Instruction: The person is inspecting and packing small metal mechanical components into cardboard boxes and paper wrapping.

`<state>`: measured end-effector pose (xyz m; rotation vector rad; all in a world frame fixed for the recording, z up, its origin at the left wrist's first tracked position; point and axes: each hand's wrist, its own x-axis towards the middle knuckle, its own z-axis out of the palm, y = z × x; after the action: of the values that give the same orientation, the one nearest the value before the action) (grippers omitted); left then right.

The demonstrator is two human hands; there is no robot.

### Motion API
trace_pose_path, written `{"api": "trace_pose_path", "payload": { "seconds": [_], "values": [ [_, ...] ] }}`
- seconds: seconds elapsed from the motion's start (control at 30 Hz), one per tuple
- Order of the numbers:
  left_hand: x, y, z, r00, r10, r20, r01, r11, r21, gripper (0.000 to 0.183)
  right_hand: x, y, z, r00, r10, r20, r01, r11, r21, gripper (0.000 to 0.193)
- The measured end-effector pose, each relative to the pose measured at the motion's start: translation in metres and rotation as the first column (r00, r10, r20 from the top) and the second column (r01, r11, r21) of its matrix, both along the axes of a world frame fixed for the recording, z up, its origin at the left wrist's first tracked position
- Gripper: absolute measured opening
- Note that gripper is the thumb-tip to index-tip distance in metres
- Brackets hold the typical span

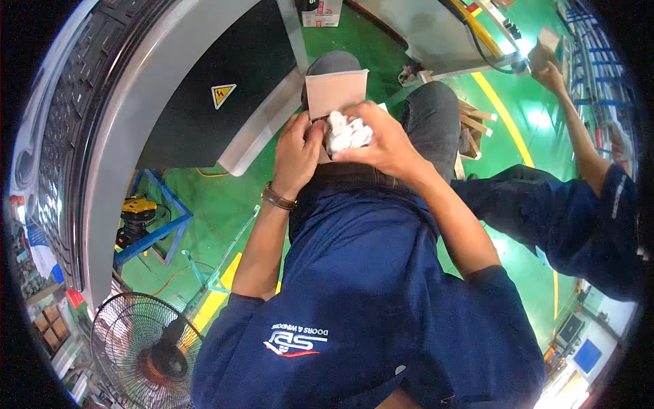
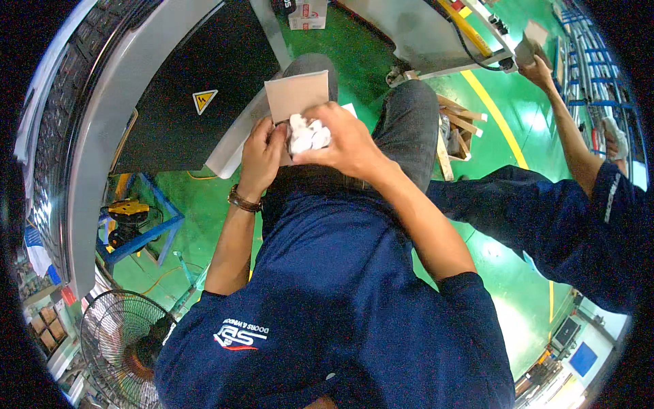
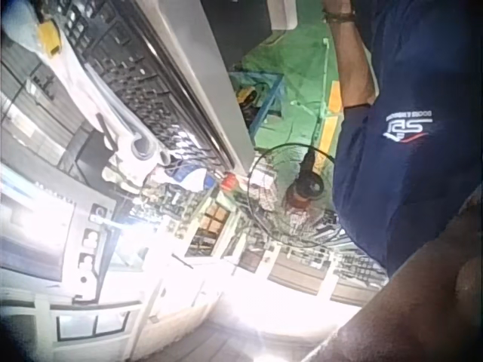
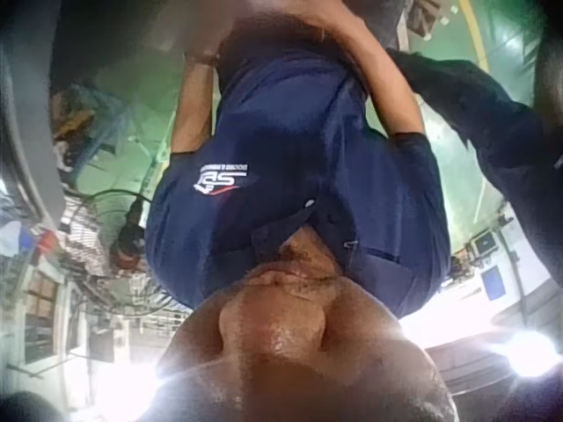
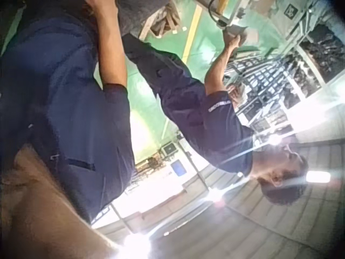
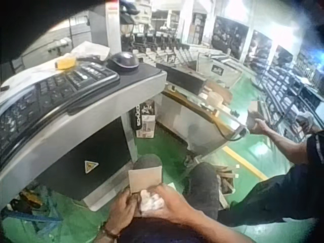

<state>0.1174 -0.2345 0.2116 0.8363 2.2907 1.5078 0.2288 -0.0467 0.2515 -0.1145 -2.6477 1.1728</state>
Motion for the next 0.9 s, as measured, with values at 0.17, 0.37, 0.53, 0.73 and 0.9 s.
{"api": "trace_pose_path", "payload": {
  "seconds": [0.17, 0.37, 0.53, 0.73, 0.9],
  "values": [
    [0.001, 0.001, 0.001, 0.998, -0.003, -0.066, 0.005, 0.999, 0.035, 0.021, 0.0, 0.015, -0.001, 0.986, -0.137, 0.096, 0.152, 0.489, -0.859, 0.049],
    [-0.006, -0.014, 0.004, 0.991, -0.134, 0.029, 0.135, 0.989, -0.067, 0.023, 0.002, 0.024, 0.031, 0.946, 0.168, 0.277, 0.011, 0.838, -0.546, 0.044],
    [-0.003, -0.022, 0.005, 0.97, -0.234, -0.071, 0.229, 0.971, -0.077, 0.02, -0.002, -0.006, 0.025, 0.844, 0.44, 0.306, -0.387, 0.896, -0.219, 0.034],
    [-0.002, -0.038, -0.007, 0.962, -0.267, 0.065, 0.27, 0.962, -0.05, 0.021, 0.001, -0.022, 0.038, 1.0, -0.024, 0.0, 0.024, 1.0, 0.007, 0.024],
    [0.021, -0.041, -0.016, 0.984, -0.086, 0.154, 0.075, 0.994, 0.078, 0.019, 0.026, -0.025, 0.035, 0.976, 0.216, 0.039, -0.217, 0.976, 0.026, 0.028]
  ]
}}
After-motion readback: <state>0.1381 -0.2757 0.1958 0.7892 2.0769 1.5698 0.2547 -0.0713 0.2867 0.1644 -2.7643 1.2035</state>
